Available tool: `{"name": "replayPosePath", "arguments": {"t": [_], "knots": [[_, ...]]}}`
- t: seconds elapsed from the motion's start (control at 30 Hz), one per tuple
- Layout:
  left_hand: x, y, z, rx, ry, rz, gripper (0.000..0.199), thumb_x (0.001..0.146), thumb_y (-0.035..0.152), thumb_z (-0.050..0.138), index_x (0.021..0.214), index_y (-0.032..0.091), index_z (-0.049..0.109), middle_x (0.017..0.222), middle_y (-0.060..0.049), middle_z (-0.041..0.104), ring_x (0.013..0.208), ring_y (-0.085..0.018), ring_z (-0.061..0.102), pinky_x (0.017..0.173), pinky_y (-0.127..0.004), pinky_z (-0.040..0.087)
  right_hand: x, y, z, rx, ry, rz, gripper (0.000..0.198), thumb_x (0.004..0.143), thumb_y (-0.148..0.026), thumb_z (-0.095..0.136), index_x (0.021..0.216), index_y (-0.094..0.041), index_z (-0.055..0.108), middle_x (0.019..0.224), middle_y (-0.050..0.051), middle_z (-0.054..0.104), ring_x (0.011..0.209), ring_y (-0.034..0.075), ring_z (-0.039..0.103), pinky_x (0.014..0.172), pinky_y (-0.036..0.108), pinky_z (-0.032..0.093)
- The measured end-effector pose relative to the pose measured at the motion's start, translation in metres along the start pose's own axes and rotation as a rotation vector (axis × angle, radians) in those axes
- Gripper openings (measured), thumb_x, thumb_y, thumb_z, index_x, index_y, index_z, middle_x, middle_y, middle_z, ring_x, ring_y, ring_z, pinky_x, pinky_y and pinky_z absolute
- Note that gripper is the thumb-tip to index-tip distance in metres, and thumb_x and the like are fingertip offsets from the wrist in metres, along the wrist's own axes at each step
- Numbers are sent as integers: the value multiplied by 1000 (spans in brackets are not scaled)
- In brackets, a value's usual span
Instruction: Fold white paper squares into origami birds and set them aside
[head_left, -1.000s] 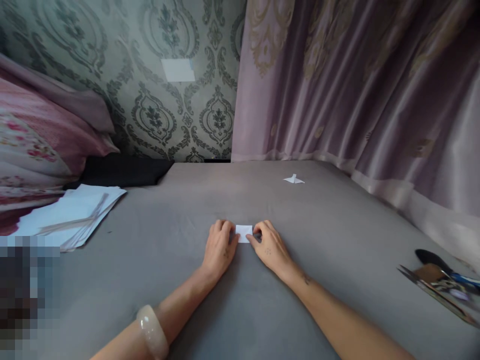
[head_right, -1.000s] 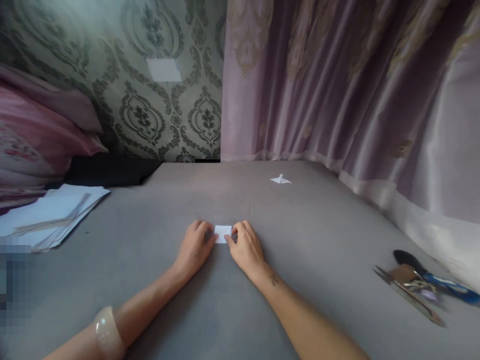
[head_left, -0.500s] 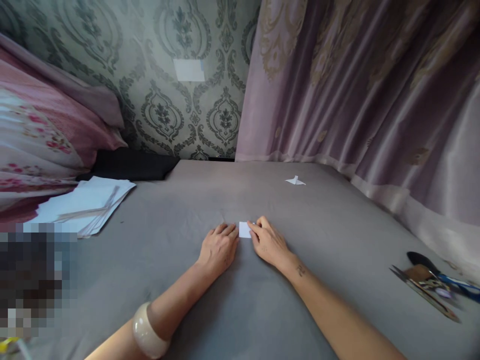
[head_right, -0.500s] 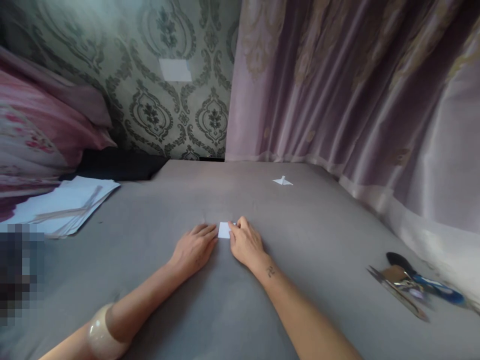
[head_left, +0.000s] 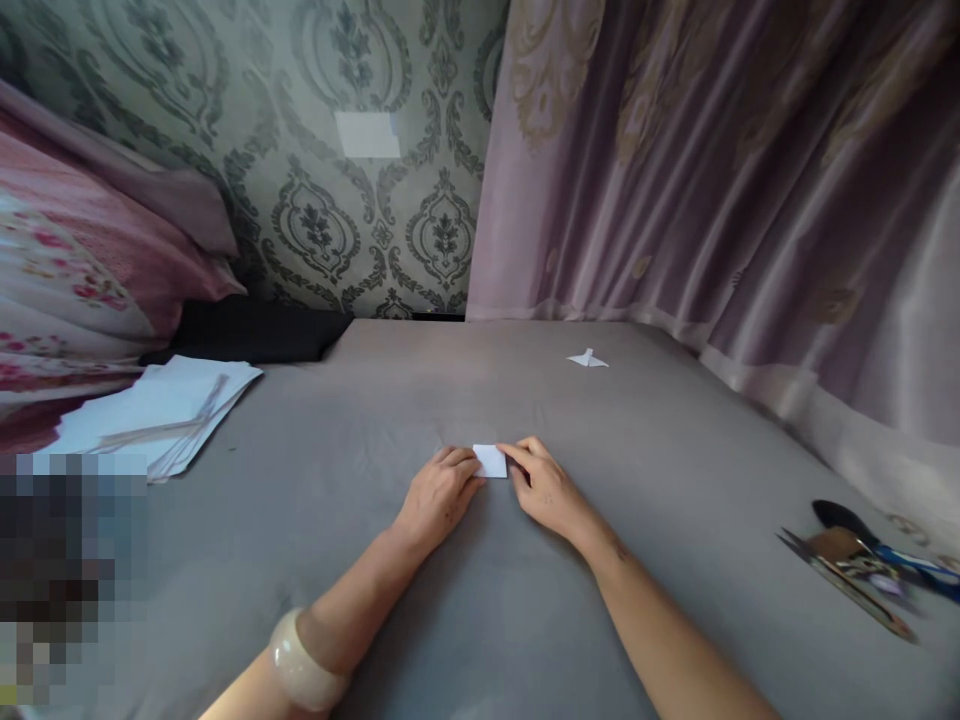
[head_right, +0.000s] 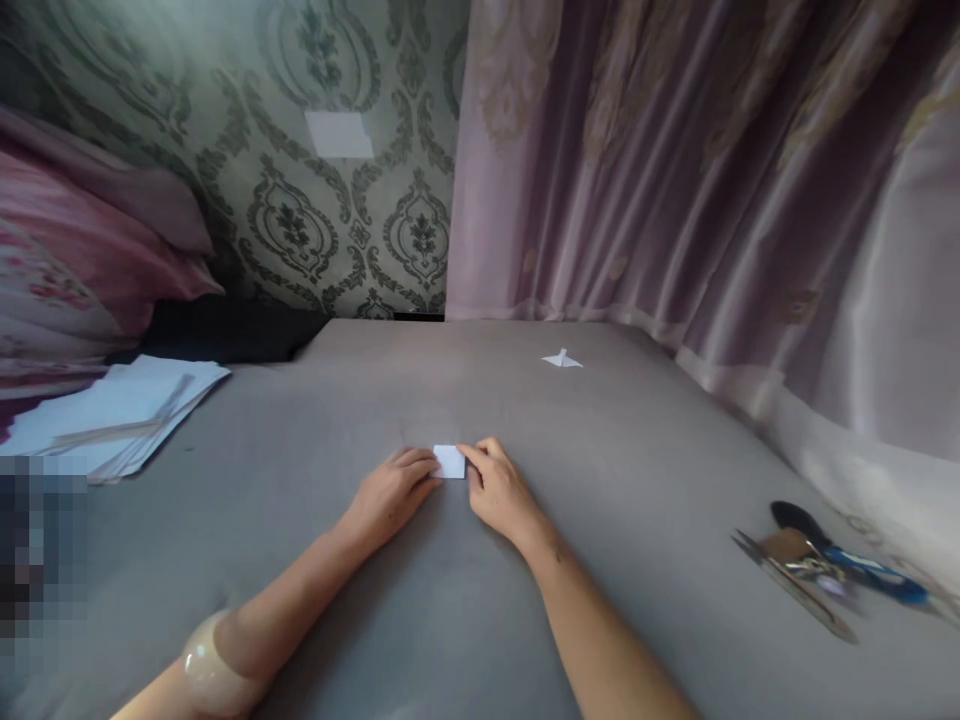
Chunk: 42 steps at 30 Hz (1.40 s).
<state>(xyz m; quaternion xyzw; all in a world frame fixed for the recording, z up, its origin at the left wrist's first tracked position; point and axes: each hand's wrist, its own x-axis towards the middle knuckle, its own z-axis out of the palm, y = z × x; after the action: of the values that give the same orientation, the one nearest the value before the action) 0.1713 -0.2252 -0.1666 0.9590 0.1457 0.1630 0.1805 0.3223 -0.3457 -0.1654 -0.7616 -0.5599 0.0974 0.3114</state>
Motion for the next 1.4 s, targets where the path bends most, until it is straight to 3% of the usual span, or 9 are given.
{"name": "replayPosePath", "arguments": {"t": [0.2,0.33,0.57,0.83,1.0,1.1,1.27,1.4], "knots": [[4,-2,-2,164,-58,55,24,94,16,40,99,17,63,104,-9,66,96,-22,57,86,-35,49,-3,-4,-4,-17,-38,-21,47,80,-10,49,125,-22,57,108,7,52,87,14,57,85,28,47],[5,-3,-5,137,-62,40,27,92,9,38,103,16,61,104,-10,65,95,-22,57,85,-35,49,-3,-9,-3,-65,-29,-12,43,82,-15,53,124,-25,57,110,6,53,88,15,58,84,29,47],[3,-7,-5,90,-24,69,23,95,28,42,103,19,62,108,-8,63,96,-21,56,87,-34,47,-2,-10,-1,-222,-31,-100,25,95,-28,46,112,-24,62,105,5,57,81,15,59,73,27,45],[5,-4,-6,126,-20,48,26,97,24,38,97,18,64,101,-9,62,91,-21,54,81,-35,47,5,-21,5,-493,-38,-258,35,100,-23,31,91,-18,65,90,8,60,76,18,56,70,31,41],[2,-4,-12,188,-54,22,24,95,18,40,90,18,64,92,-9,62,85,-21,53,76,-33,47,-3,-28,5,-330,-31,-190,18,92,-27,51,106,-22,61,100,6,59,83,19,57,75,31,44],[-2,-8,-13,189,-66,29,25,94,17,40,95,18,65,92,-8,64,87,-21,54,78,-32,47,-8,-24,2,-243,-7,-89,27,86,-27,59,113,-25,59,103,4,57,84,18,58,75,29,45],[-9,-9,-9,106,-38,-24,30,96,18,37,96,19,67,95,-8,65,91,-21,56,83,-32,47,-8,-19,0,-221,-48,-86,20,92,-26,50,105,-26,65,101,3,57,78,14,58,71,27,45],[-11,-6,-7,-18,16,-145,27,95,26,43,91,17,69,97,-9,64,91,-21,56,83,-33,47,-7,-22,2,-148,-53,-49,22,94,-29,46,99,-25,67,99,3,58,78,13,60,73,26,45]]}}
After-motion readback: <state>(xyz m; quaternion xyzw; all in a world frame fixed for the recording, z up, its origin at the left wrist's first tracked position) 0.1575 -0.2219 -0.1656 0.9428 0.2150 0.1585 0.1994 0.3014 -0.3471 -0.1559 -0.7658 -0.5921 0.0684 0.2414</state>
